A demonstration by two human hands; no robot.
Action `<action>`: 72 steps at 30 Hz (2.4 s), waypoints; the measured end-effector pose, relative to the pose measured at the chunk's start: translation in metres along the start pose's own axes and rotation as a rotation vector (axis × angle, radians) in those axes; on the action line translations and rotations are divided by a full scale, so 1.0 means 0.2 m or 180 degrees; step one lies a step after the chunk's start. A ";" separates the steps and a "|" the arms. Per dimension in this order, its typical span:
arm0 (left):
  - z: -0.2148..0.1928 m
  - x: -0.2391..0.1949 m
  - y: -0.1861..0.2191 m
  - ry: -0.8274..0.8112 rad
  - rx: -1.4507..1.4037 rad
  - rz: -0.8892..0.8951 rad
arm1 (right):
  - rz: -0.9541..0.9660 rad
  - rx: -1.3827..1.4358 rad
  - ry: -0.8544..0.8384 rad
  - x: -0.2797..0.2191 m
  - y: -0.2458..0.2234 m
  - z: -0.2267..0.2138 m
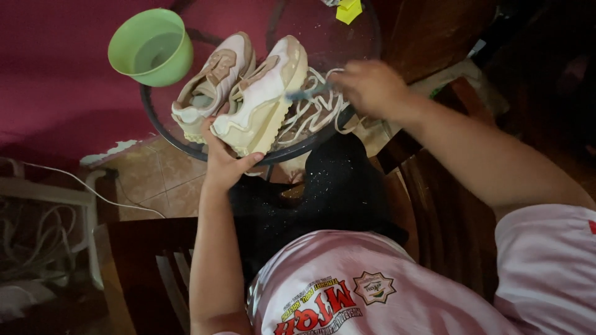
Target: The person scrubs a white sneaker with a toothbrush, focusing on the upper and side panels. The shoe is held in the left hand while the right hand applies the brush in repetitive strokes. The other shoe remains on the table.
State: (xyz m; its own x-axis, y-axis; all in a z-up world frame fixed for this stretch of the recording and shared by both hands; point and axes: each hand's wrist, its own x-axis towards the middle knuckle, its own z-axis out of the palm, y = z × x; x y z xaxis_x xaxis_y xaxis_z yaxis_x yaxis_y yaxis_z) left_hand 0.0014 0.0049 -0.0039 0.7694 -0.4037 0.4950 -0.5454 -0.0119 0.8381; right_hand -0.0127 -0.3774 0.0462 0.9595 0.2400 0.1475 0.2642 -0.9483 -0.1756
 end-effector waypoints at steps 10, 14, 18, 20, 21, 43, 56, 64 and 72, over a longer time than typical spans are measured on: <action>0.00 0.01 0.05 -0.0040 -0.0030 -0.0061 | -0.0553 -0.0161 0.0881 0.09 0.30 0.09; 0.01 0.01 0.07 -0.0078 -0.0018 -0.0058 | -0.0462 -0.0099 0.0121 0.01 -0.06 -0.08; 0.00 -0.01 0.04 0.0052 -0.0040 -0.0378 | -0.0623 -0.0240 -0.0022 0.02 -0.07 -0.06; -0.01 -0.01 0.03 -0.0022 0.0016 -0.0142 | -0.0099 -0.0630 -0.0043 0.04 -0.04 -0.13; -0.01 -0.01 0.03 -0.0009 0.0010 -0.0147 | -0.0109 -0.0637 -0.0052 0.07 0.10 -0.04; -0.02 -0.01 0.04 -0.0023 -0.0045 -0.0297 | -0.0597 0.0071 0.0485 0.01 0.04 0.05; -0.02 0.02 0.04 -0.0103 -0.0039 0.0076 | -0.0121 -0.0260 -0.0189 0.00 -0.03 -0.10; -0.02 0.03 0.00 -0.0186 -0.0469 0.0076 | -0.1747 0.0401 0.1619 -0.05 -0.28 0.09; 0.01 0.04 0.06 -0.0356 -0.0292 0.0024 | -0.1693 -0.0305 0.1960 0.00 -0.23 0.10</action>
State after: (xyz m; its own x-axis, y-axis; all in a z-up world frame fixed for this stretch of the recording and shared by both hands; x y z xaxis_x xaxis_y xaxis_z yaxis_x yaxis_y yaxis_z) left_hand -0.0002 -0.0003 0.0089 0.7207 -0.5030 0.4770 -0.5144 0.0732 0.8544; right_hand -0.0234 -0.3293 0.0339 0.4753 0.5322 0.7006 0.6326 -0.7601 0.1482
